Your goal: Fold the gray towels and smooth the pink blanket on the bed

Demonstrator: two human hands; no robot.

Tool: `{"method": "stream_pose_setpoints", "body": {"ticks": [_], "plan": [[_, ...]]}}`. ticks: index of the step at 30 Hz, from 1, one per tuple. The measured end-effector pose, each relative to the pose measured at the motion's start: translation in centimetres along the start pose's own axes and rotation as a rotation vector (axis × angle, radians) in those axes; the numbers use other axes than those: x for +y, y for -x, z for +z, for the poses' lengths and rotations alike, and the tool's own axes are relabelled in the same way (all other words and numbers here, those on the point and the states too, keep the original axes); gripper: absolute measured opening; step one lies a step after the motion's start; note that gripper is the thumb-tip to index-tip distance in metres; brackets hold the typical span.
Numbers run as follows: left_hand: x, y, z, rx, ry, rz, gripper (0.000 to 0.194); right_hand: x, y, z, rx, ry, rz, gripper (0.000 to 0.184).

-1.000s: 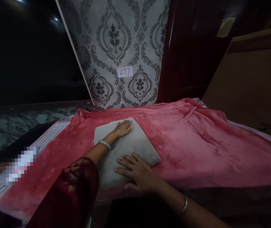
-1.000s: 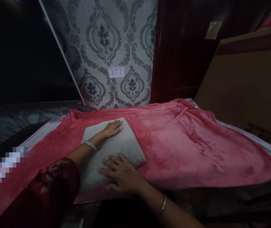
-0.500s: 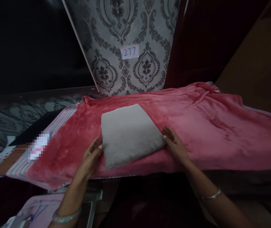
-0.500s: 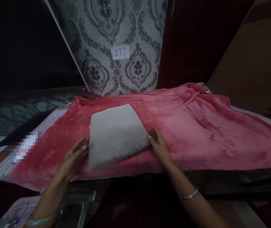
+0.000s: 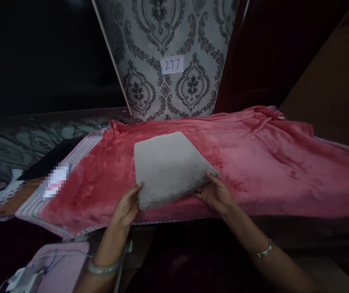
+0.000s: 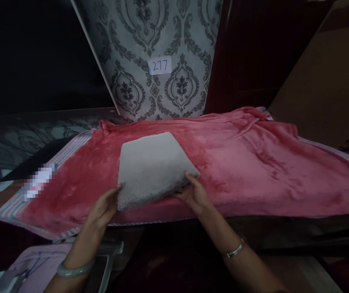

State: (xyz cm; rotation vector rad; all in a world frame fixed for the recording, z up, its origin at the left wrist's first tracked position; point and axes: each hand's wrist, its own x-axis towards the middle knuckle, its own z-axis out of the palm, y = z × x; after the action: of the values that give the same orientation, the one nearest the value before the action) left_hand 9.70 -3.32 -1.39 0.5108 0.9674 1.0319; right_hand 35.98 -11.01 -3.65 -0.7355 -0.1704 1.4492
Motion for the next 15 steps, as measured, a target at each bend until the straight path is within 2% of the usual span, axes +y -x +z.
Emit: {"method": "stream_pose_setpoints", "body": {"ticks": [4, 7, 9, 13, 15], "plan": [[-0.4, 0.7, 1.7, 0.053, -0.006, 0.039, 0.032, 2.0, -0.1, 1.3, 0.05, -0.01, -0.038, 0.033], [-0.5, 1.0, 2.3, 0.053, -0.006, 0.105, 0.037, 2.5, -0.6, 2.4, 0.109, -0.026, -0.018, 0.034], [-0.3, 0.7, 2.3, 0.058, 0.02, 0.102, 0.034, 2.4, -1.1, 3.0, 0.123, -0.04, -0.015, 0.034], [0.2, -0.6, 1.9, 0.043, 0.111, 0.0, 0.021, 2.4, -1.6, 3.7, 0.051, -0.044, -0.053, 0.028], [0.2, -1.4, 1.9, 0.01, 0.118, -0.014, 0.023, 2.7, -1.6, 3.5, 0.048, -0.058, -0.062, 0.028]]}}
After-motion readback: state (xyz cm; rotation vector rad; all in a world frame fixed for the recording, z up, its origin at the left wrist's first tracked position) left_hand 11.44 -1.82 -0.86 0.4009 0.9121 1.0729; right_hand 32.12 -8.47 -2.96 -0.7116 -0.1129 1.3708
